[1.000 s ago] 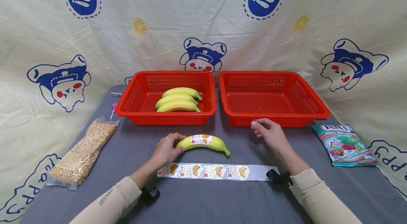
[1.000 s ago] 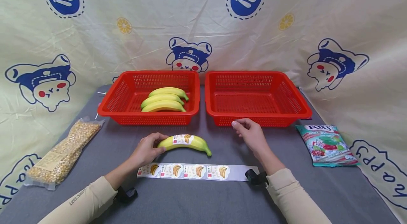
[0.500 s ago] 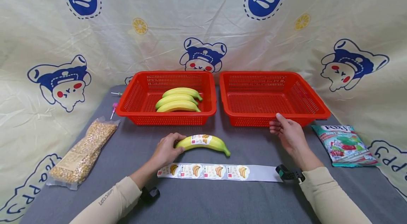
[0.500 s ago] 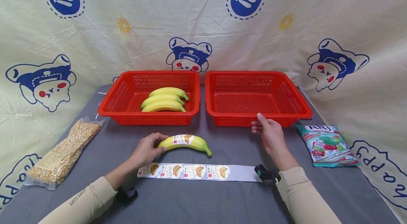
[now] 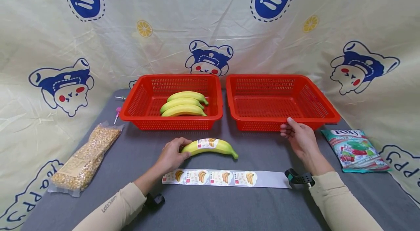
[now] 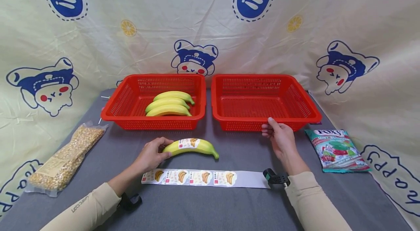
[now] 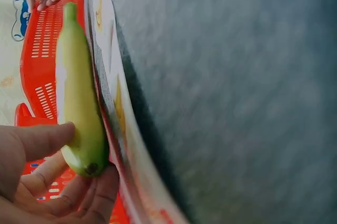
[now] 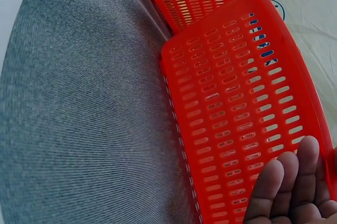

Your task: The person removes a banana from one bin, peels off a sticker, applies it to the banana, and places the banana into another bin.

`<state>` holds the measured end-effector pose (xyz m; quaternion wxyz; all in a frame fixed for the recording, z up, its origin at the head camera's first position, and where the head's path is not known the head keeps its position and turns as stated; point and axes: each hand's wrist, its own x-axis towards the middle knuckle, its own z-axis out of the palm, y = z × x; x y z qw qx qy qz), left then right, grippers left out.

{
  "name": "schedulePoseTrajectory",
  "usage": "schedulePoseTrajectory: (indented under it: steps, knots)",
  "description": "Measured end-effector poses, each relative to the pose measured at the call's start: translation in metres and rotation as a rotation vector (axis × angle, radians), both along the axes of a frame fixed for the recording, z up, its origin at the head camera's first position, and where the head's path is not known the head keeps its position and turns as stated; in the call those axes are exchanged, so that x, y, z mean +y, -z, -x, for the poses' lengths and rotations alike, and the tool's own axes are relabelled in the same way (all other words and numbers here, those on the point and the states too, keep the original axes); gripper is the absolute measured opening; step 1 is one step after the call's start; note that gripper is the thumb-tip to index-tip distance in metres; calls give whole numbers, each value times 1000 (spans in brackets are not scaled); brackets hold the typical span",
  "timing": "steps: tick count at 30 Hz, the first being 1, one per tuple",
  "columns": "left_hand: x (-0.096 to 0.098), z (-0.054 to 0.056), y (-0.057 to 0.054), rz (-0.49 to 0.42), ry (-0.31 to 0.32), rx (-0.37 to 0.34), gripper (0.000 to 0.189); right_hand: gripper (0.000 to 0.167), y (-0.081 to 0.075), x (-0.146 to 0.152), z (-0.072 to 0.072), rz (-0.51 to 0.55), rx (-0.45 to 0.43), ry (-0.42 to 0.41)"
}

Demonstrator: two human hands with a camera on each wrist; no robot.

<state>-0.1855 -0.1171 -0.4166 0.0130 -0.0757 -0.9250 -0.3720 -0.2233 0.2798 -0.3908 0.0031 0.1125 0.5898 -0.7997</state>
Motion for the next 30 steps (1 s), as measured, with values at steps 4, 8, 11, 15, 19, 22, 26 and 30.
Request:
schedulePoseTrajectory:
  steps: [4, 8, 11, 15, 19, 22, 26, 30]
  knots:
    - [6, 2, -12, -28, 11, 12, 34, 32, 1, 0, 0, -18, 8, 7]
    - [17, 5, -31, -92, 40, 23, 36, 32, 2, 0, 1, -26, 13, 7]
    - [28, 10, -47, -139, 64, 44, 37, 29, 3, 0, 0, -26, 18, 0]
    - [46, 19, -67, -161, 88, 92, 39, 25, 2, 0, 0, -24, 20, -4]
    - [65, 28, -79, -133, 90, 115, 42, 25, 2, 0, 0, -26, 14, 4]
    - [79, 37, -83, -117, 92, 107, 44, 27, 2, 0, 0, -32, 8, 11]
    - [97, 51, -88, -117, 102, 97, 45, 30, 2, 0, 0, -35, 8, 15]
    - [115, 65, -92, -117, 96, 91, 45, 29, 3, 0, 1, -55, 3, 20]
